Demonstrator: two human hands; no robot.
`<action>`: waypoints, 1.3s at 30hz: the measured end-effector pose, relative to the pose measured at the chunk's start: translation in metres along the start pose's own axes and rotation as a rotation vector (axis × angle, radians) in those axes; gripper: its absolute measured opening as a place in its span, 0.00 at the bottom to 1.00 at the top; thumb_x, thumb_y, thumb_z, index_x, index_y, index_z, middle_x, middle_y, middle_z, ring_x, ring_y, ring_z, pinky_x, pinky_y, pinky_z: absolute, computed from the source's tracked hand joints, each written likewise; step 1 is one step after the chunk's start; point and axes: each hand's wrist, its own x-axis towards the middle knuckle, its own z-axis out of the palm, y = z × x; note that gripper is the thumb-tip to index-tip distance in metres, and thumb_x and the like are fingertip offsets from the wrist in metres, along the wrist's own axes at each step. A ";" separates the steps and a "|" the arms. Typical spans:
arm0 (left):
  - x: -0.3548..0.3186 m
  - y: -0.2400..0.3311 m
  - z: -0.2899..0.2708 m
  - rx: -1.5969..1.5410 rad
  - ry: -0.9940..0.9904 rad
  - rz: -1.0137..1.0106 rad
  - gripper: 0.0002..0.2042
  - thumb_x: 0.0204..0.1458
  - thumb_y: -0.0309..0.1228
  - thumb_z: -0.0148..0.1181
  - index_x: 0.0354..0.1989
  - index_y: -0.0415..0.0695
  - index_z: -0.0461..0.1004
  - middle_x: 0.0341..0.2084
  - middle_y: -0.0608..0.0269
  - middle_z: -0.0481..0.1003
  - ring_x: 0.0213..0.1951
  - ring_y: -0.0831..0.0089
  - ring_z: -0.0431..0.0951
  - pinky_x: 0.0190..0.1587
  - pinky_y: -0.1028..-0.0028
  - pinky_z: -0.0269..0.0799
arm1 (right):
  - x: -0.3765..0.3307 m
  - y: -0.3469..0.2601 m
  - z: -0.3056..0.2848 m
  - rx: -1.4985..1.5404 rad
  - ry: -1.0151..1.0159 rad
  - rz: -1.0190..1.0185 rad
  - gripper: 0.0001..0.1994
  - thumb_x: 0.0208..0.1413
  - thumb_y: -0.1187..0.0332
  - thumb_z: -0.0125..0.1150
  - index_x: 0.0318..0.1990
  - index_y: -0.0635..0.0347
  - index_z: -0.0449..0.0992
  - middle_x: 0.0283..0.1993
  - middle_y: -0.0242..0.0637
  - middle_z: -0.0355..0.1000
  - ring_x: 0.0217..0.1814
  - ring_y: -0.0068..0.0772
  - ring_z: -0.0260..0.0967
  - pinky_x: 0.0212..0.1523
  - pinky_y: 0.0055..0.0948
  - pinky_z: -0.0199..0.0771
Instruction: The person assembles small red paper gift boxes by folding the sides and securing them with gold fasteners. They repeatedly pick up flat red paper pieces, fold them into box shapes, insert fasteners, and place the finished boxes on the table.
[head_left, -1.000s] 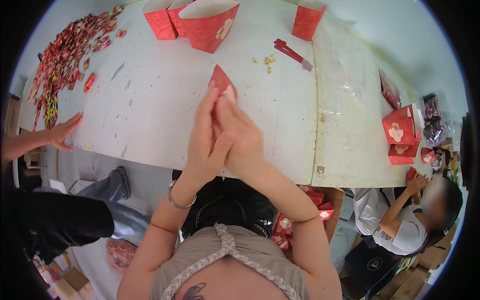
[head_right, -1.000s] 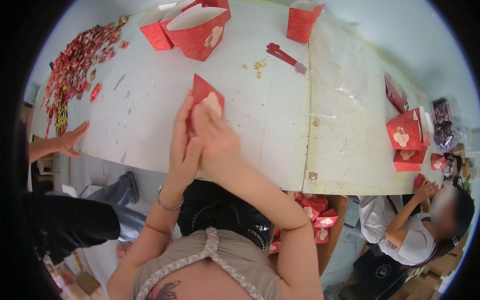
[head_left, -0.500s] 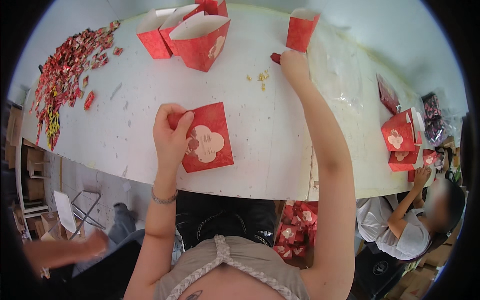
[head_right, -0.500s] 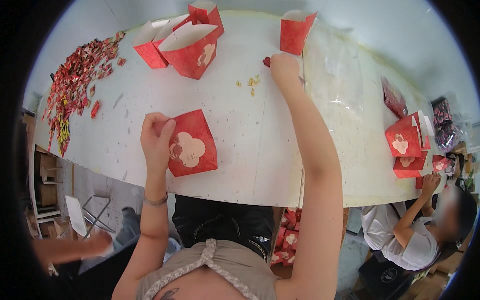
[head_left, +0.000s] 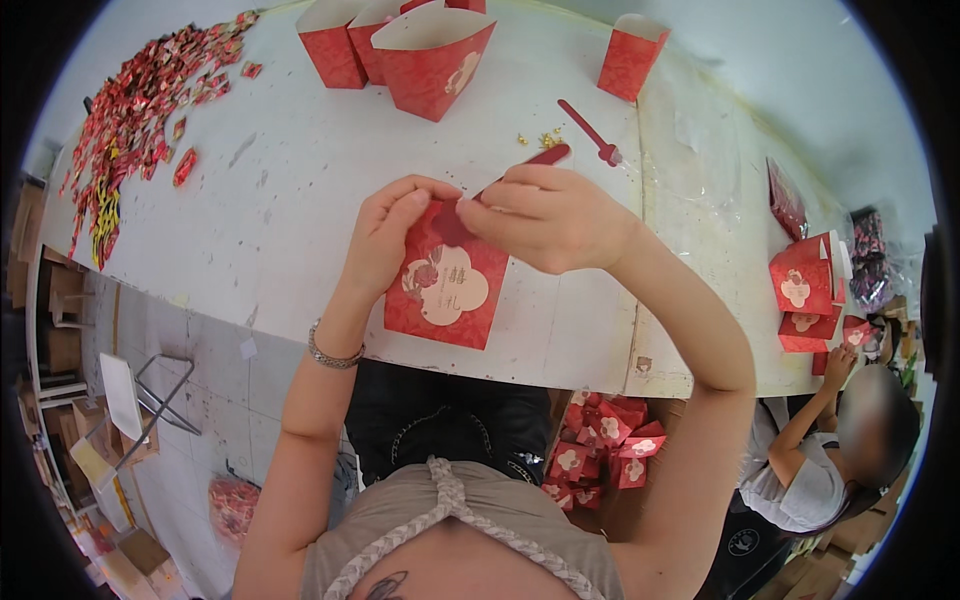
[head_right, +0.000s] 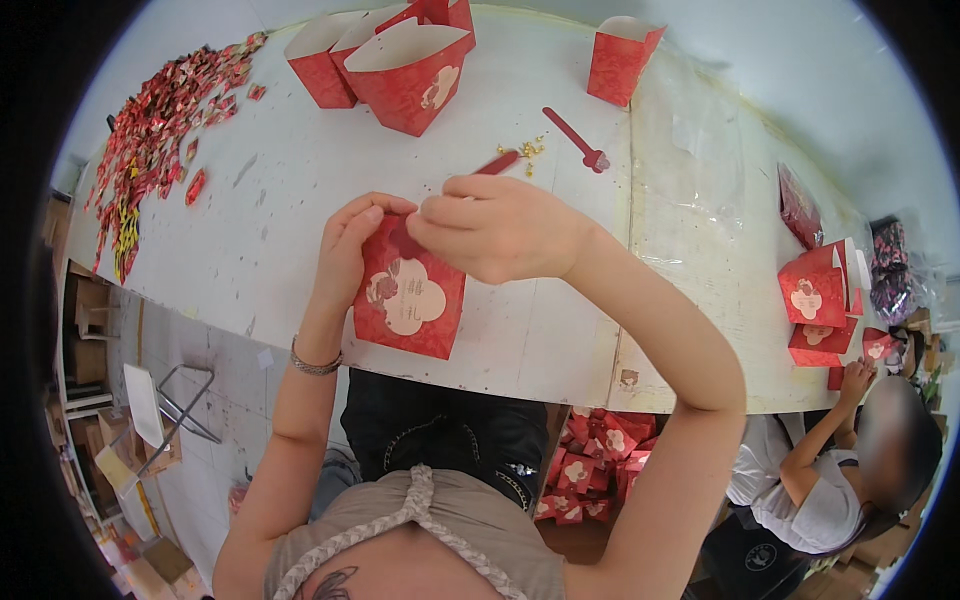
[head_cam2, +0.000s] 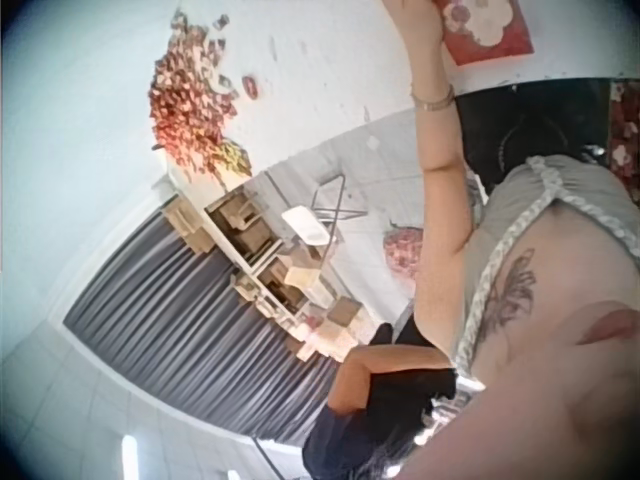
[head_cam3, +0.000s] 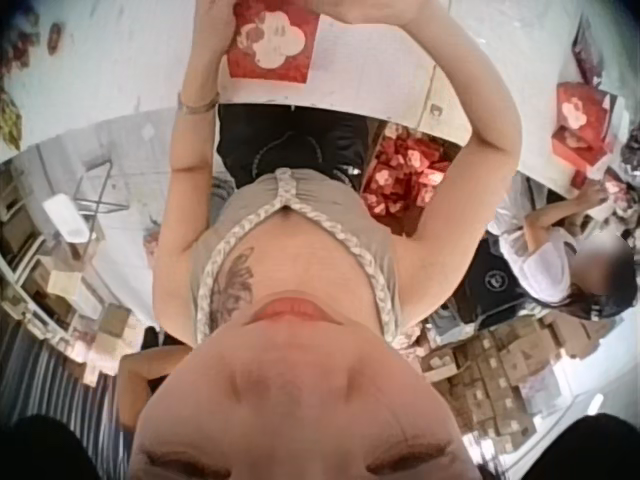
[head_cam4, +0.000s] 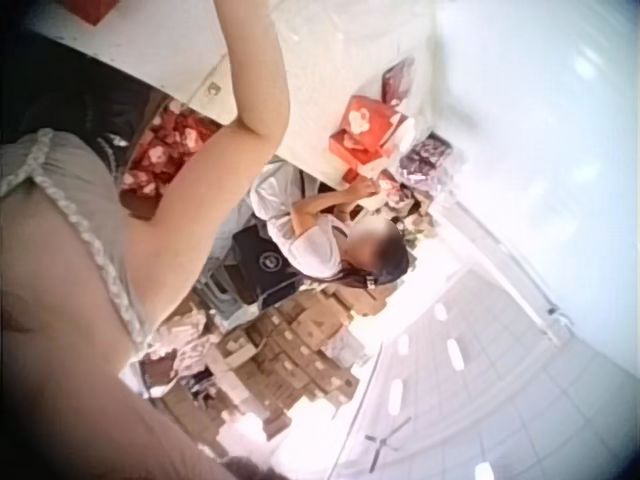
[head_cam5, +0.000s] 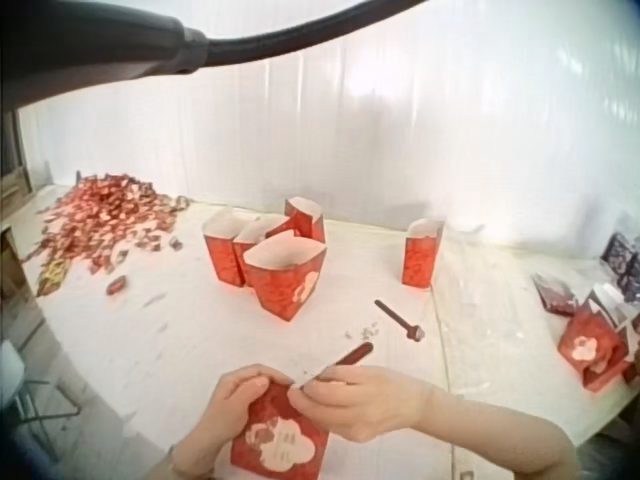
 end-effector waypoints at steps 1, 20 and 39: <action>-0.002 0.002 0.001 0.028 -0.016 -0.008 0.07 0.52 0.23 0.54 0.38 0.36 0.74 0.30 0.68 0.74 0.31 0.85 0.71 0.34 0.83 0.68 | 0.000 0.000 0.001 -0.005 0.002 -0.031 0.12 0.36 0.75 0.61 0.34 0.64 0.76 0.37 0.33 0.71 0.38 0.31 0.67 0.36 0.29 0.71; -0.046 -0.002 0.004 0.279 0.218 0.212 0.04 0.48 0.18 0.56 0.32 0.37 0.73 0.24 0.67 0.69 0.21 0.84 0.70 0.23 0.84 0.64 | -0.106 0.009 0.063 -0.291 -0.139 1.038 0.02 0.46 0.71 0.60 0.26 0.57 0.76 0.26 0.35 0.68 0.24 0.34 0.69 0.22 0.29 0.69; -0.051 0.000 0.013 0.270 0.293 0.262 0.02 0.53 0.21 0.54 0.35 0.39 0.70 0.26 0.69 0.69 0.20 0.85 0.69 0.21 0.84 0.65 | 0.012 -0.073 0.001 0.258 0.304 1.189 0.05 0.40 0.72 0.68 0.27 0.56 0.79 0.23 0.32 0.70 0.20 0.28 0.67 0.23 0.23 0.67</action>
